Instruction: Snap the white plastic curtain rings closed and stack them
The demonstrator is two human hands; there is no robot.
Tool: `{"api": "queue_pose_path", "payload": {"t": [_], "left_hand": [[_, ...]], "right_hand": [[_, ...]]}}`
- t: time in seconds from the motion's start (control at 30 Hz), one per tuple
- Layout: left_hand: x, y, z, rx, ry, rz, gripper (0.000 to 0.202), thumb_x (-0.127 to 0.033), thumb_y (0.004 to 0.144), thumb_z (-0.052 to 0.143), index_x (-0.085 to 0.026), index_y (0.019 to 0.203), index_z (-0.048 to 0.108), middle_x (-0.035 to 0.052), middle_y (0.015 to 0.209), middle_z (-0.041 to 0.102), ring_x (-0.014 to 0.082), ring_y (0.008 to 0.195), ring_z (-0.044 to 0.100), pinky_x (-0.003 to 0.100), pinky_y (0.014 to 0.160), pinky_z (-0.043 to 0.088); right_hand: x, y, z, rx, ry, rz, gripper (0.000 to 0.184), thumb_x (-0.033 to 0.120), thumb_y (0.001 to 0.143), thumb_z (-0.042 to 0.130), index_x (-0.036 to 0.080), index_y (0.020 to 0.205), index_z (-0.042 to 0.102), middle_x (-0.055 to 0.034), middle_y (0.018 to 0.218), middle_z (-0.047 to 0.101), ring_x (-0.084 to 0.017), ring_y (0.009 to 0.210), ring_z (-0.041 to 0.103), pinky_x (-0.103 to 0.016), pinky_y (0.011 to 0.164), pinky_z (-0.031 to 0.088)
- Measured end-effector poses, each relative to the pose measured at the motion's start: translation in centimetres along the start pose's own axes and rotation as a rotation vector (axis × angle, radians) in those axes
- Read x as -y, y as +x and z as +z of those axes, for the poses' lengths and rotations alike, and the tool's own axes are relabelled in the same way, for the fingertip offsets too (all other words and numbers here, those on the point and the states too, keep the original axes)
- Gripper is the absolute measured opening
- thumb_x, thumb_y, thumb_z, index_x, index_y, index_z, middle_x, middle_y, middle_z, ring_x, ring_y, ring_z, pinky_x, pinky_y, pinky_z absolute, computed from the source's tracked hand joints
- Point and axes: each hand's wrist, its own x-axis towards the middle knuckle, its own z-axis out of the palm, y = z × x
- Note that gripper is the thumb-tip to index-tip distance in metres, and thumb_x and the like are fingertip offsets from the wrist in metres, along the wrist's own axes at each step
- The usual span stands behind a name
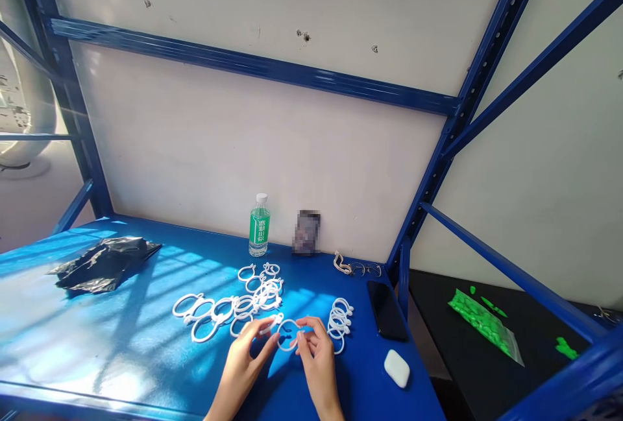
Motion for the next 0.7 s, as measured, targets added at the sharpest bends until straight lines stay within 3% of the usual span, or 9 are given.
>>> {"api": "queue_pose_path", "payload": {"t": [0.17, 0.4, 0.47, 0.6, 0.7], "left_hand": [[1.9, -0.1, 0.3, -0.226, 0.201, 0.027, 0.024, -0.038, 0.093, 0.057, -0.023, 0.106, 0.071, 0.0126, 0.104, 0.077, 0.0341, 0.101, 0.073, 0.053, 0.088, 0.060], [1.5, -0.1, 0.1, -0.315, 0.388, 0.085, 0.028, -0.031, 0.095, 0.051, -0.024, 0.116, 0.067, 0.0174, 0.125, 0.069, 0.0413, 0.122, 0.063, 0.067, 0.100, 0.049], [1.1, -0.2, 0.1, -0.217, 0.302, 0.119, 0.034, -0.033, 0.095, 0.055, -0.026, 0.128, 0.064, 0.0157, 0.132, 0.068, 0.0389, 0.128, 0.061, 0.064, 0.104, 0.049], [1.0, -0.4, 0.6, 0.088, 0.115, 0.196, 0.059, -0.033, 0.088, 0.070, -0.028, 0.145, 0.053, 0.0118, 0.148, 0.062, 0.0344, 0.138, 0.056, 0.053, 0.109, 0.051], [1.3, -0.2, 1.2, 0.162, 0.089, 0.163, 0.060, -0.031, 0.085, 0.074, -0.029, 0.143, 0.057, 0.0103, 0.145, 0.064, 0.0339, 0.137, 0.057, 0.053, 0.110, 0.051]], "right_hand": [[0.1, 0.1, -0.8, -0.048, 0.022, 0.054, 0.044, 0.060, 0.085, 0.073, 0.019, 0.102, 0.074, -0.0112, 0.093, 0.080, -0.023, 0.066, 0.074, -0.031, 0.062, 0.061], [0.3, 0.1, -0.6, -0.114, -0.008, 0.060, 0.051, 0.065, 0.082, 0.072, 0.018, 0.103, 0.076, -0.0144, 0.101, 0.080, -0.025, 0.068, 0.077, -0.032, 0.061, 0.062], [0.4, 0.0, -0.4, -0.138, -0.029, 0.040, 0.052, 0.066, 0.082, 0.071, 0.018, 0.102, 0.076, -0.0149, 0.102, 0.080, -0.025, 0.066, 0.076, -0.031, 0.060, 0.062], [0.9, -0.1, 0.1, -0.121, -0.043, 0.001, 0.049, 0.065, 0.084, 0.070, 0.019, 0.101, 0.074, -0.0137, 0.101, 0.080, -0.023, 0.064, 0.076, -0.033, 0.062, 0.065], [1.2, -0.1, 0.4, -0.094, -0.026, -0.005, 0.047, 0.065, 0.084, 0.071, 0.020, 0.099, 0.074, -0.0131, 0.099, 0.080, -0.025, 0.064, 0.077, -0.035, 0.063, 0.067]]}}
